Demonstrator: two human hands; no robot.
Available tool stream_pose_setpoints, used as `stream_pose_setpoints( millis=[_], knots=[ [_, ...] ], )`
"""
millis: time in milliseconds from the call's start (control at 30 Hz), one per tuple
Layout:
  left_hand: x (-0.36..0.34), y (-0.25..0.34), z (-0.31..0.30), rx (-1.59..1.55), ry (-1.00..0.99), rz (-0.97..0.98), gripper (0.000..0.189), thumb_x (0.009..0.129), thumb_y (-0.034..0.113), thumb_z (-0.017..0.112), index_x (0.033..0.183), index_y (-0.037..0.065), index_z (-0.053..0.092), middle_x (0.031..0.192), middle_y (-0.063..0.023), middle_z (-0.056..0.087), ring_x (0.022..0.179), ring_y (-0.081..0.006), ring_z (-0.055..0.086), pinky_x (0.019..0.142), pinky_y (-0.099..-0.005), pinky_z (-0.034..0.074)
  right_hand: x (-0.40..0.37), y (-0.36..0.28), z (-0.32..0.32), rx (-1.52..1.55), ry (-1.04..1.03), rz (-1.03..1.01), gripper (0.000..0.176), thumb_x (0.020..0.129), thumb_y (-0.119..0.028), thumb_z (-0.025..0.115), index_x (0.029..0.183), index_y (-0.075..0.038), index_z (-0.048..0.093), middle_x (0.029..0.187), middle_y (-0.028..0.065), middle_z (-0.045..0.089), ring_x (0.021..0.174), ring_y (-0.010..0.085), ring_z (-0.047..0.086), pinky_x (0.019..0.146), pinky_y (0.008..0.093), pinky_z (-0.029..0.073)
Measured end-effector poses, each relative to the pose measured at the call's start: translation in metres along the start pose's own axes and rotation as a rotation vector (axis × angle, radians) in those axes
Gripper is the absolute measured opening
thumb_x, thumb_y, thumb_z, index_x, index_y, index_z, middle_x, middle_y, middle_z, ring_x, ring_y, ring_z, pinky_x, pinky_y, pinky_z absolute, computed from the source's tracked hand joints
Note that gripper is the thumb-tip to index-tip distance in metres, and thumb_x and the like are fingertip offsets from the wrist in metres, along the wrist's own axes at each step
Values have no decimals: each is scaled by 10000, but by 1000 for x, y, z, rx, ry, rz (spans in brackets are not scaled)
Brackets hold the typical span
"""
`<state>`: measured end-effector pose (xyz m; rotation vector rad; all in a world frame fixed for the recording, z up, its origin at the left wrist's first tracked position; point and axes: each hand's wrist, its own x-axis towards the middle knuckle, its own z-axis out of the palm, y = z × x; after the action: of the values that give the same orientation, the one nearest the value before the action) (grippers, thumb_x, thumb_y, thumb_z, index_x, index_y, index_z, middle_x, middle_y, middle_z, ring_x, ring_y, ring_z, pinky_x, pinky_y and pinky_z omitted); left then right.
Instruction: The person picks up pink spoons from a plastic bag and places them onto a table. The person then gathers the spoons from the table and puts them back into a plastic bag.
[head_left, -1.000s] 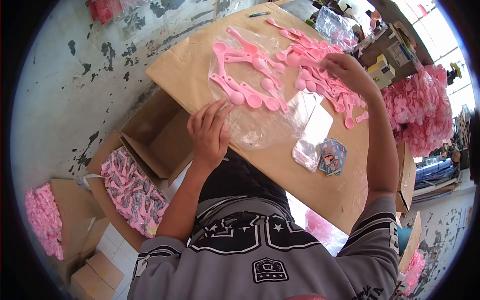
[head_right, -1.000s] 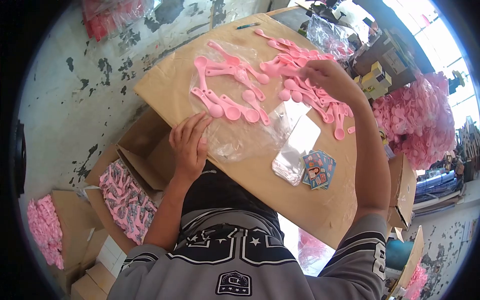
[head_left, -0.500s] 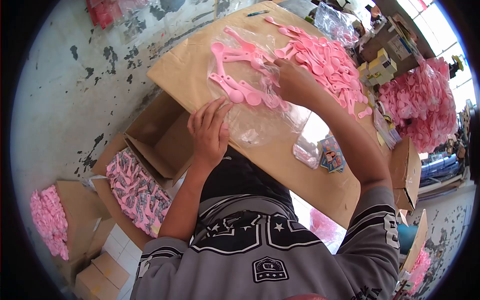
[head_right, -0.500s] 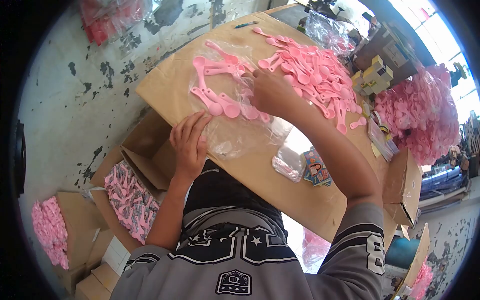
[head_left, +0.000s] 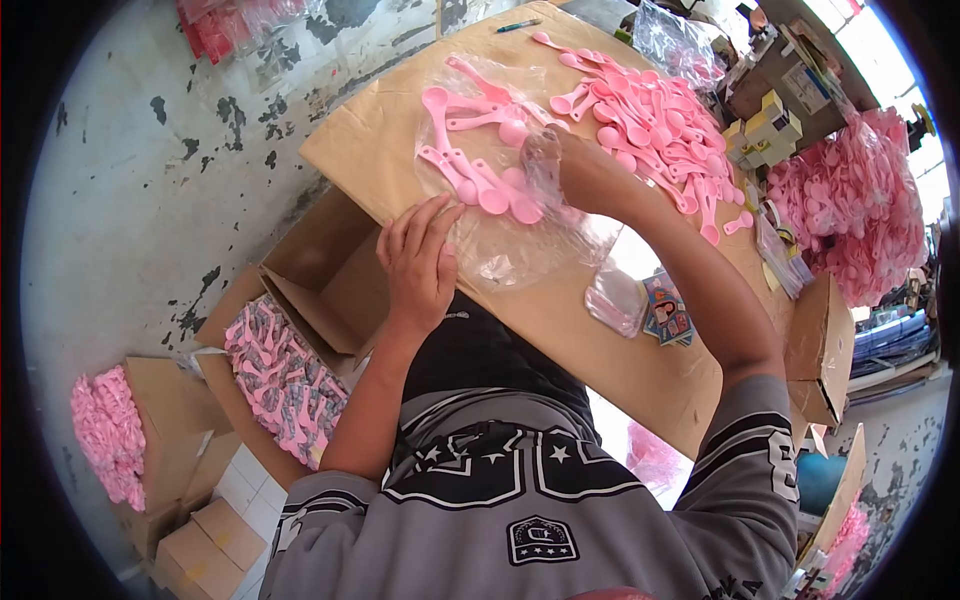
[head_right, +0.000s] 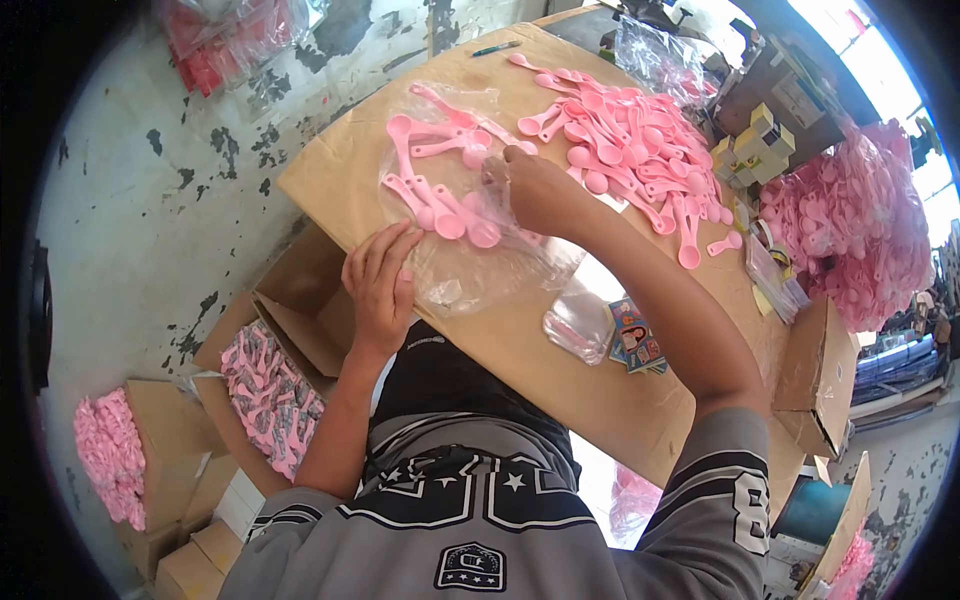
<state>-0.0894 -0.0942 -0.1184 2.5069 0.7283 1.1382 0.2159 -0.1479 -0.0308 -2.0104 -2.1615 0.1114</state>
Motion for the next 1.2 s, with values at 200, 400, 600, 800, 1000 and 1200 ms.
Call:
stream_pose_setpoints(
  millis=[200, 400, 600, 800, 1000, 1200],
  knots=[
    [1, 1, 1, 12, -1, 8, 484, 1055, 242, 498, 1504, 169, 667, 1594, -26, 596, 1498, -263, 493, 1287, -514, 232, -4, -10, -1, -100, -6, -144, 366, 962, -80, 636, 1293, 72, 668, 1293, 297, 645, 1086, 421, 695, 897, 505, 587],
    [2, 4, 2, 12, 14, 14, 471, 1072, 239, 483, 1495, 162, 675, 1575, -39, 604, 1493, -264, 494, 1288, -497, 229, -19, -19, 6, -251, 96, -194, 315, 952, -92, 664, 1226, 62, 686, 1177, 265, 685, 1179, 375, 680, 905, 481, 601],
    [2, 3, 2, 0, 15, 13, 461, 1094, 256, 471, 1498, 162, 674, 1577, -43, 602, 1494, -267, 492, 1288, -497, 227, -21, -36, -8, -162, -11, -43, 173, 928, -37, 662, 1071, 56, 691, 1116, 220, 683, 1069, 378, 713, 909, 476, 592],
    [1, 3, 0, -7, 1, 9, 474, 1084, 250, 478, 1515, 174, 661, 1590, -38, 594, 1501, -272, 485, 1292, -514, 219, -23, -25, -3, -55, 73, -38, 233, 956, -77, 710, 1165, 13, 661, 1084, 204, 725, 1027, 376, 746, 868, 507, 584],
    [2, 4, -2, 2, 5, 11, 465, 1110, 262, 444, 1489, 130, 679, 1571, -67, 616, 1485, -292, 495, 1280, -501, 235, -24, -6, -51, 766, 51, 207, 308, 1058, -216, 754, 1224, 35, 687, 975, 108, 777, 846, 196, 759, 781, 329, 602],
    [1, -1, 2, -13, 4, 4, 482, 1068, 243, 486, 1511, 177, 666, 1591, -30, 597, 1489, -268, 498, 1288, -526, 227, -37, 61, -79, 905, 505, 424, 342, 1017, -150, 758, 1317, 10, 717, 1083, 133, 775, 955, 203, 745, 842, 337, 598]
  ],
)
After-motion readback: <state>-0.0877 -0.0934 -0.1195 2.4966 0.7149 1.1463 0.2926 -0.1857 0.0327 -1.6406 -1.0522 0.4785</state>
